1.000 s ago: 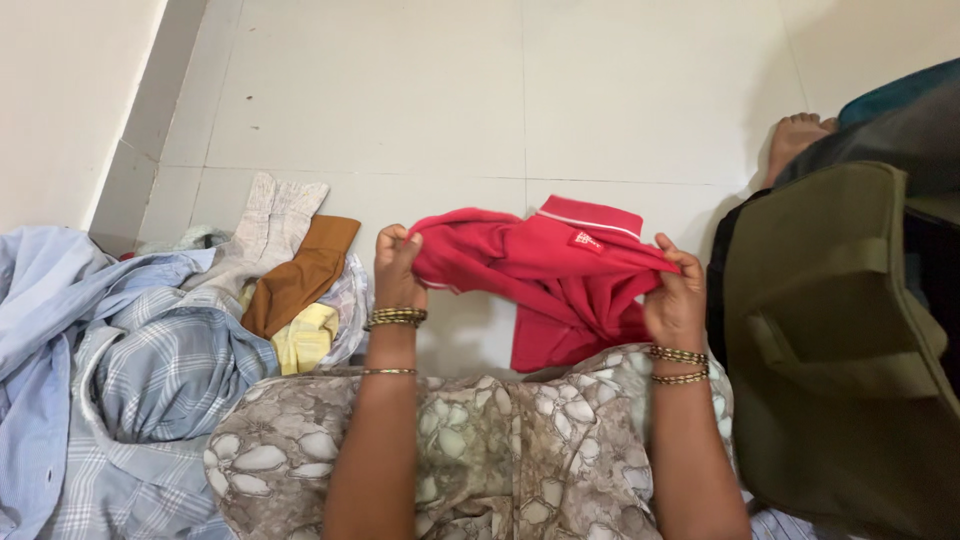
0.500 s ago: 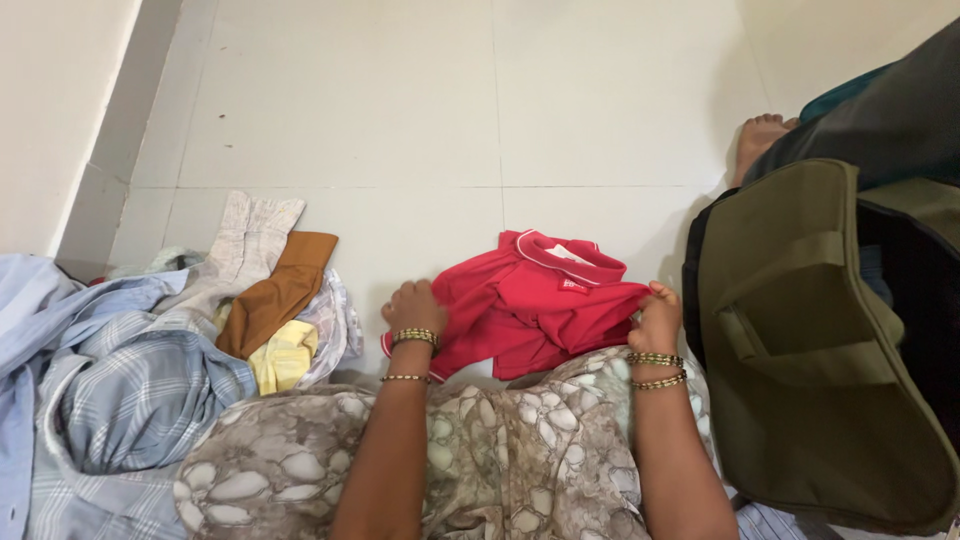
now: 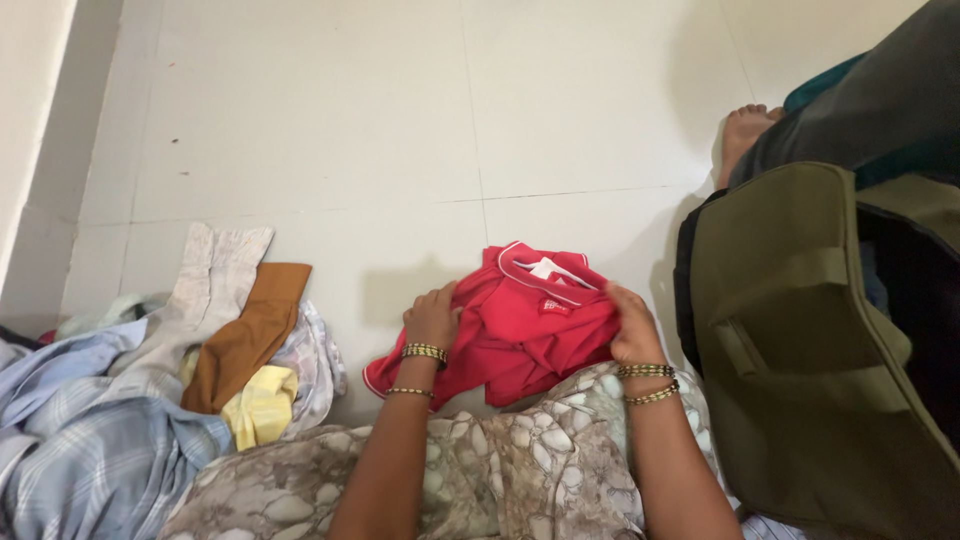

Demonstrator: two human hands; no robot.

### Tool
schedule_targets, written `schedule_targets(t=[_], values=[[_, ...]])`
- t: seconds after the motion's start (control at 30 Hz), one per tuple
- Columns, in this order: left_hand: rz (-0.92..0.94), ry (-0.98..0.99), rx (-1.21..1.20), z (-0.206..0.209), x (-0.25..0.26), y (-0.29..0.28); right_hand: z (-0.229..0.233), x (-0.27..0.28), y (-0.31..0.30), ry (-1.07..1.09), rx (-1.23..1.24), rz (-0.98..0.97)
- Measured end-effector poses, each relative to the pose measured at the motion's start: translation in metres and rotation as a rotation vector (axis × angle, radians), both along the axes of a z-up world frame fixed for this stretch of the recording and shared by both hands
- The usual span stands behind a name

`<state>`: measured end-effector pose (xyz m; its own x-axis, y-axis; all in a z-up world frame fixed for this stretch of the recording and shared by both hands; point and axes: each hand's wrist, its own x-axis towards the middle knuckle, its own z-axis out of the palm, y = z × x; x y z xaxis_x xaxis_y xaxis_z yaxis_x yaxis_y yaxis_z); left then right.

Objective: The person picks up a red polo shirt from a pile of clothes on the floor, spreads it out flat, folds it into a small rectangle, and then places it into an open green bag.

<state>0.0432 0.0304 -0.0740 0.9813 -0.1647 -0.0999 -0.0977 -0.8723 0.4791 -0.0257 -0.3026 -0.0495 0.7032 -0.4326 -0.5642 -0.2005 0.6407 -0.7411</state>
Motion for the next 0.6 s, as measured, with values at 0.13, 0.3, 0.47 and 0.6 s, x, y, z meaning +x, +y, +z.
schedule_targets(t=[0.13, 0.3, 0.47, 0.6], values=[[0.022, 0.132, 0.071, 0.009, 0.001, -0.001, 0.012, 0.001, 0.021, 0.133, -0.435, 0.251], [0.157, -0.125, -0.278, -0.004, 0.028, 0.023, 0.025, 0.017, 0.015, 0.108, -0.422, 0.248], [0.389, -0.305, -0.957, 0.079, 0.033, 0.069, 0.083, 0.033, 0.004, -0.37, -0.666, 0.034], [0.163, -0.433, -1.103, 0.192, -0.012, 0.093, 0.154, 0.001, 0.006, -0.651, -1.236, 0.032]])
